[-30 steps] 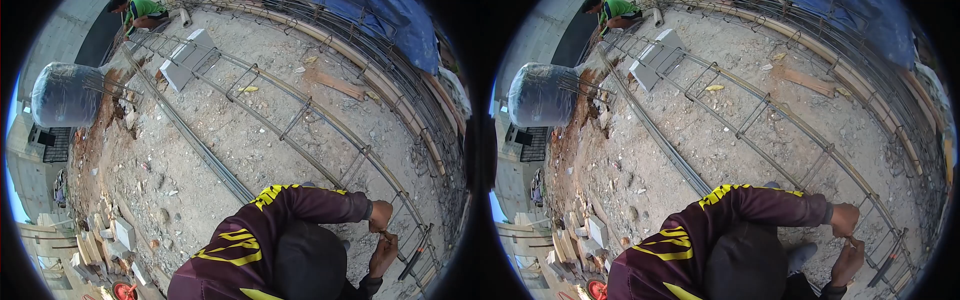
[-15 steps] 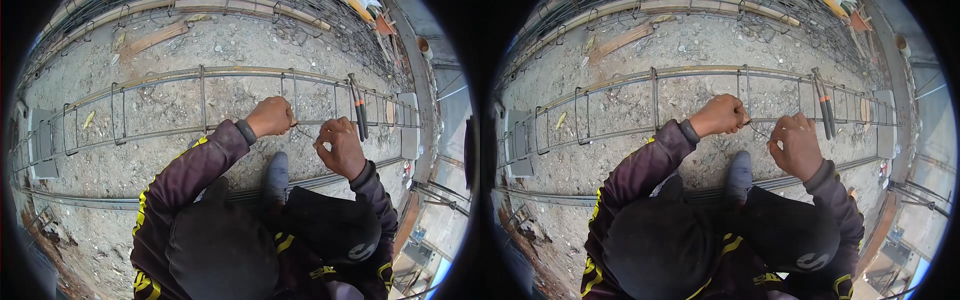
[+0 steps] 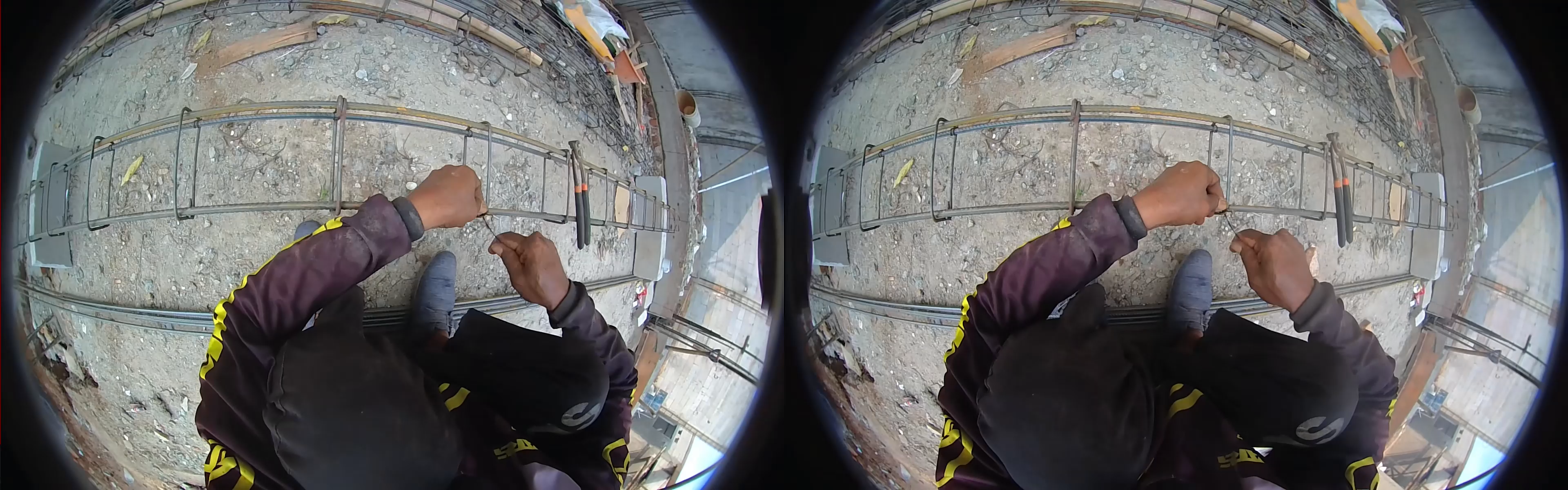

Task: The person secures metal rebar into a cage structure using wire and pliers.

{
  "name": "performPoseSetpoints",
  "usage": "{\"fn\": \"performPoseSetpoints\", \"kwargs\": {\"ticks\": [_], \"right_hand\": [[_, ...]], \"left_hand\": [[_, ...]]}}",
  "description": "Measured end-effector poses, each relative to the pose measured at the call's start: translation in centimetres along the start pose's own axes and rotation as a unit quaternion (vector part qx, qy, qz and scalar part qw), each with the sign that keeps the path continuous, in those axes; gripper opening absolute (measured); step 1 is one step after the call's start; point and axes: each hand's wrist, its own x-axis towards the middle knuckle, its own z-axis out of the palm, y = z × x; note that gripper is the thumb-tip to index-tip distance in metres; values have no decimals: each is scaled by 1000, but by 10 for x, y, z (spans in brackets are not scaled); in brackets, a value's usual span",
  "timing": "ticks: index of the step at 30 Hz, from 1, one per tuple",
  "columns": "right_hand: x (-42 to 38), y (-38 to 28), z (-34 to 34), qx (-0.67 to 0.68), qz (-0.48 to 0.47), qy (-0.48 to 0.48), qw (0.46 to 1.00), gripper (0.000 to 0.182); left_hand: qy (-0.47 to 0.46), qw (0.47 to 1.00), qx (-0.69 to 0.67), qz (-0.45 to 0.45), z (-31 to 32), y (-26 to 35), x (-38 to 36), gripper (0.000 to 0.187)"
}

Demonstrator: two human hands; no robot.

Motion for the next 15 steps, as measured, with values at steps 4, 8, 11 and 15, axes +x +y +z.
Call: {"fn": "performPoseSetpoints", "kwargs": {"ticks": [4, 8, 11, 15], "right_hand": [[15, -19, -21, -193, -103, -12, 976, 8], [38, -15, -34, -262, -191, 90, 942, 3], [44, -2, -29, -185, -120, 147, 964, 10], [29, 24, 5, -41, 45, 176, 982, 15]], "left_hand": [[22, 999, 35, 25, 2, 3, -7, 14], [34, 998, 39, 26, 2, 5, -7, 13], [29, 999, 13, 18, 0, 8, -11, 13], [23, 1000, 3, 13, 3, 5, -10, 13]]}}
